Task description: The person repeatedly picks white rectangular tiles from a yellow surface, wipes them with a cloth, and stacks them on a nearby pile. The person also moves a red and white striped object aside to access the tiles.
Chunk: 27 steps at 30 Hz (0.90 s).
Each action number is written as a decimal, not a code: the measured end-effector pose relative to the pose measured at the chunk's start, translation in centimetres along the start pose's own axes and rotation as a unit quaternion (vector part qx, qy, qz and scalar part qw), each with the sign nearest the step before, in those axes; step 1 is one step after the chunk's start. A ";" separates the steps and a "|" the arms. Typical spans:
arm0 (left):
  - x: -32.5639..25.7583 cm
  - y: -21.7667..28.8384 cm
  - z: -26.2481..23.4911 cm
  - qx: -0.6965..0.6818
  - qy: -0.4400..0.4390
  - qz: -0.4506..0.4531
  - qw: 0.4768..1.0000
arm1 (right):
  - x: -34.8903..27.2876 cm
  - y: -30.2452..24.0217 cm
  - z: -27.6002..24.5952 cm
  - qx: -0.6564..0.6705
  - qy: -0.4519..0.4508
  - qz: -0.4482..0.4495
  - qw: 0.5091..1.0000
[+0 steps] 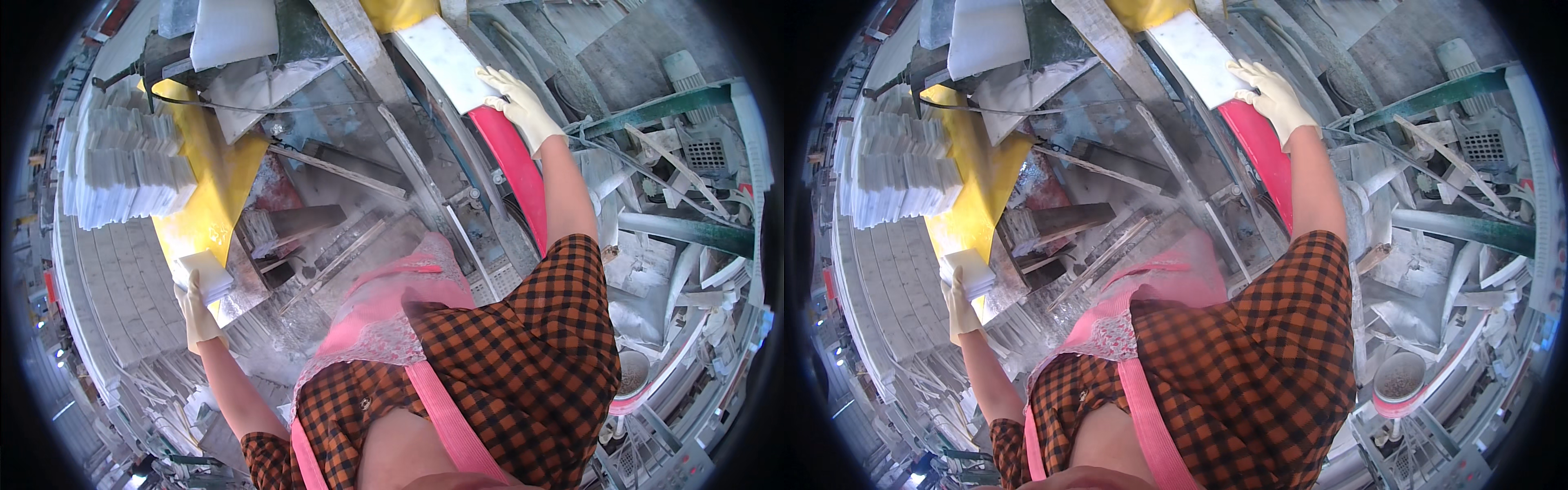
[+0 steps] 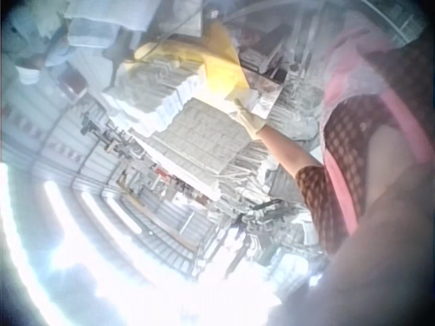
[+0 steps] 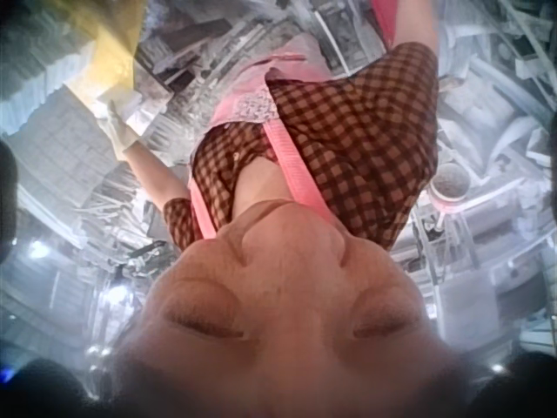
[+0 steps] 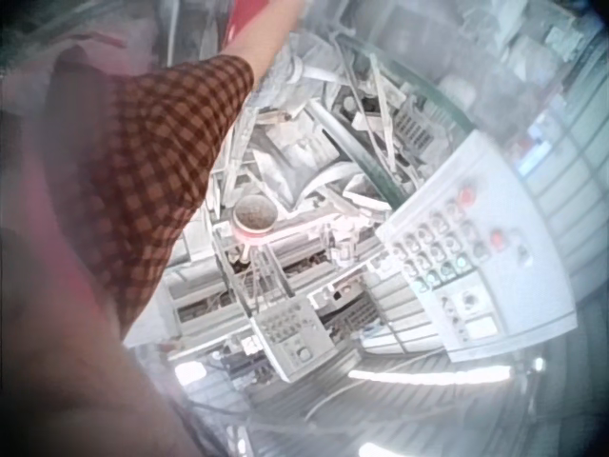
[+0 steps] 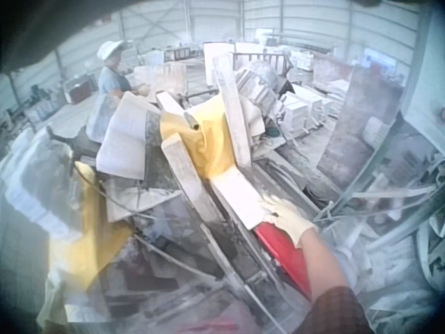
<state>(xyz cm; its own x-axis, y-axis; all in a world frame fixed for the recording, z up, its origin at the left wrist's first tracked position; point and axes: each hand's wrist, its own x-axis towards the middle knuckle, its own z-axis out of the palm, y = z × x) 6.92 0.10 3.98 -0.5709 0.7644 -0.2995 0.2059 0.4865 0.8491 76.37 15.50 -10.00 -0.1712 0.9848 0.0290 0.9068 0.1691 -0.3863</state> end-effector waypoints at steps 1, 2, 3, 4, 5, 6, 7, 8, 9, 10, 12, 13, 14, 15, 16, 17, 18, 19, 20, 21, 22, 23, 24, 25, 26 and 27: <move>0.0 0.0 0.1 0.010 0.004 0.000 1.000 | 0.5 0.8 0.0 0.053 -0.011 -0.020 0.998; 0.1 0.0 0.1 0.016 0.009 0.000 1.000 | 1.0 1.3 0.0 0.096 -0.041 -0.003 0.995; 0.2 0.0 0.1 0.024 0.028 -0.002 0.999 | 1.6 1.4 0.0 0.147 -0.007 -0.017 0.989; 0.4 -0.1 0.1 0.021 0.024 0.002 0.999 | 2.4 1.2 -0.1 0.189 0.008 0.007 0.982; 0.5 -0.1 0.1 0.020 0.034 0.006 0.999 | 3.4 0.6 -0.1 0.220 0.012 0.070 0.973; 0.6 -0.2 0.1 0.022 0.053 0.001 0.998 | 4.4 -0.5 -0.1 0.159 0.055 0.050 0.984; 0.7 -0.2 0.0 0.012 0.030 0.007 0.999 | 5.6 -2.0 0.1 0.089 0.088 0.070 0.990; 0.7 -0.3 0.0 0.008 0.015 0.004 1.000 | 6.8 -3.6 0.4 0.023 0.129 0.076 0.988; 0.7 -0.3 -0.1 0.005 0.014 0.006 1.000 | 8.2 -5.1 0.5 -0.043 0.142 0.064 0.987; 0.6 -0.3 -0.1 0.001 0.013 -0.004 1.000 | 9.7 -6.7 0.9 -0.075 0.132 0.092 0.984; 0.4 -0.1 0.0 -0.004 0.037 -0.015 0.999 | 12.3 -9.0 1.9 -0.119 0.178 0.074 0.974; 0.2 0.0 0.1 -0.004 0.025 -0.009 1.000 | 13.5 -9.7 2.4 -0.101 0.152 0.098 0.978; 0.1 0.3 0.2 -0.008 0.022 -0.008 1.000 | 14.6 -10.4 3.1 -0.113 0.166 0.116 0.973; -0.1 0.5 0.4 -0.009 0.018 -0.008 1.000 | 15.8 -11.0 3.9 -0.123 0.196 0.121 0.965; -0.3 0.8 0.6 -0.010 0.021 -0.012 1.000 | 16.7 -11.3 4.6 -0.142 0.197 0.150 0.958; -0.5 1.1 0.8 -0.003 0.032 -0.026 0.999 | 17.3 -11.6 5.3 -0.140 0.200 0.168 0.955; -0.6 1.4 0.9 -0.004 0.029 -0.024 0.999 | 17.6 -11.6 5.9 -0.151 0.224 0.163 0.949; -0.9 1.6 1.1 -0.002 0.031 -0.027 0.999 | 17.7 -11.5 6.4 -0.165 0.233 0.168 0.944; -1.0 1.7 1.2 0.001 0.032 -0.027 0.999 | 17.7 -11.3 6.9 -0.171 0.219 0.177 0.944; -1.3 1.7 1.2 -0.001 0.031 -0.028 0.999 | 17.6 -11.0 7.1 -0.181 0.205 0.179 0.945; -1.4 1.7 1.3 -0.003 0.029 -0.026 0.999 | 17.2 -10.8 7.3 -0.168 0.203 0.173 0.949; -1.4 1.7 1.2 -0.004 0.032 -0.023 0.999 | 17.0 -10.5 7.3 -0.155 0.202 0.162 0.953; -1.5 1.6 1.2 -0.009 0.024 -0.015 1.000 | 16.6 -10.2 7.2 -0.155 0.207 0.152 0.954; -1.4 1.4 1.1 -0.012 0.022 -0.008 1.000 | 16.2 -10.1 7.1 -0.155 0.194 0.154 0.956; -1.2 1.3 1.0 -0.014 0.025 -0.004 1.000 | 15.7 -10.1 7.0 -0.150 0.183 0.159 0.959; -1.1 1.2 0.9 -0.015 0.020 0.002 1.000 | 15.1 -10.1 6.8 -0.152 0.188 0.154 0.958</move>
<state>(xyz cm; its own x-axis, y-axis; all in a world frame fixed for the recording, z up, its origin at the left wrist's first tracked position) 8.54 0.21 4.90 -0.6018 0.7483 -0.2792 0.1842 0.4701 0.8632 62.03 28.44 -11.91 0.2213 0.9247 0.3096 0.9722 -0.1842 -0.1447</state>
